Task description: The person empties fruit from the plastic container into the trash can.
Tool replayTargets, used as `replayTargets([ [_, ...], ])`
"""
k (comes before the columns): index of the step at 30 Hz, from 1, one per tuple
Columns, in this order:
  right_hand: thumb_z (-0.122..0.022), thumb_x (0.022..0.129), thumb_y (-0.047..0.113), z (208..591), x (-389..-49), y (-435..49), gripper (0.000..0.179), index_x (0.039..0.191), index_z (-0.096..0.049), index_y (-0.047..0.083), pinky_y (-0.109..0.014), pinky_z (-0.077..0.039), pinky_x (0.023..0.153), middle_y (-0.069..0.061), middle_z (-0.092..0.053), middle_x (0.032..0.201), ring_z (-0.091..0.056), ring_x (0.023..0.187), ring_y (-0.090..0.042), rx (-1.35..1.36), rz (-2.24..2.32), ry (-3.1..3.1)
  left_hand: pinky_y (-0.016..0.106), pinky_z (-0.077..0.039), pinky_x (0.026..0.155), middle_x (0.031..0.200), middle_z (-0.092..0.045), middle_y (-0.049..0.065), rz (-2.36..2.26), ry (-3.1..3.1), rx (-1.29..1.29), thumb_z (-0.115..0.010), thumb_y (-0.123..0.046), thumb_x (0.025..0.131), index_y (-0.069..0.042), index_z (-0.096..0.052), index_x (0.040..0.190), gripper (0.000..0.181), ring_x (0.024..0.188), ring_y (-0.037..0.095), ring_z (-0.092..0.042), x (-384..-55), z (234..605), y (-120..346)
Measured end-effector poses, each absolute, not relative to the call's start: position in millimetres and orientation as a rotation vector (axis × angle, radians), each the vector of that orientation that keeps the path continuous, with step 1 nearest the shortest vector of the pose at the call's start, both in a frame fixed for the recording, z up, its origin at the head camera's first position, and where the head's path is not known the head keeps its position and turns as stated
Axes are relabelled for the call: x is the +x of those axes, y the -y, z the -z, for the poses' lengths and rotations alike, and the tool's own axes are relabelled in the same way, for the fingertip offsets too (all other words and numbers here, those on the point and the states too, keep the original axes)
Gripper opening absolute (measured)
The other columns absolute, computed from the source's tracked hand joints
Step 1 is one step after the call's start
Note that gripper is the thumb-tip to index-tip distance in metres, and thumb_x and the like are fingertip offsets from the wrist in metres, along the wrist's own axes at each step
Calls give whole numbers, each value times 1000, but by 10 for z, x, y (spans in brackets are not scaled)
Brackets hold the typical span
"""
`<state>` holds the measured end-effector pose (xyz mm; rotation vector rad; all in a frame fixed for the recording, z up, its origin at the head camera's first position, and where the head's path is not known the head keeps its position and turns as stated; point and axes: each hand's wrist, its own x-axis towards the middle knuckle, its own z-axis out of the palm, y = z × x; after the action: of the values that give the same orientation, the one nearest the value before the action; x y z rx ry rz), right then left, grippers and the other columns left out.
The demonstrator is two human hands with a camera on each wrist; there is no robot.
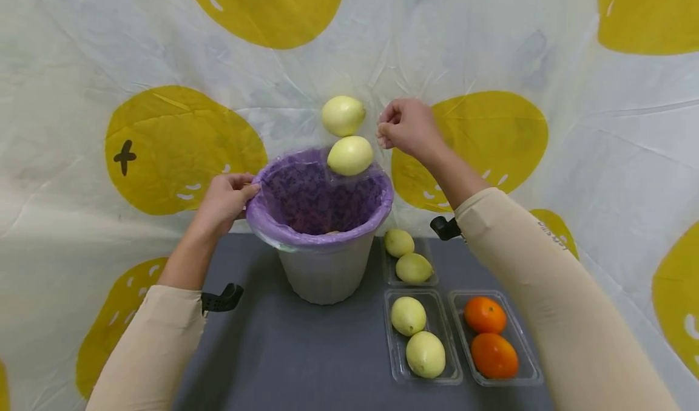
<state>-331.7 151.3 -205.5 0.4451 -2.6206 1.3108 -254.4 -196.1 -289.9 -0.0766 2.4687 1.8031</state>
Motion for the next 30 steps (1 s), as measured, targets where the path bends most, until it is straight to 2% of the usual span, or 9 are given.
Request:
replayTargets([
  [7,-68,96,8,2082,-3319,-1456,6,94,-65,3,-23,-60,63,-12,-70,85,-69,65,-15,505,-1189,2569,22,-62,73,130,-50,16,-1807,-2483,-87,-52,-20,109,2,-42,155,52,78,3,-68,-2534,2900,1962],
  [20,-66,97,5,2172,-3319,-1397,6,93,-66,2,-21,-59,61,-16,-73,88,-68,64,-16,539,-1156,2492,21,-62,73,132,-49,15,-1806,-2468,-89,-52,-21,110,0,-41,156,53,80,3,-68,-2493,2880,1970],
  [30,-62,97,8,2187,-3276,-1330,7,93,-67,5,-23,-56,63,-10,-72,88,-69,71,-18,579,-1014,2428,21,-62,73,133,-49,15,-1809,-2467,-99,-51,-21,110,0,-39,157,53,78,2,-68,-2443,2862,1975],
])
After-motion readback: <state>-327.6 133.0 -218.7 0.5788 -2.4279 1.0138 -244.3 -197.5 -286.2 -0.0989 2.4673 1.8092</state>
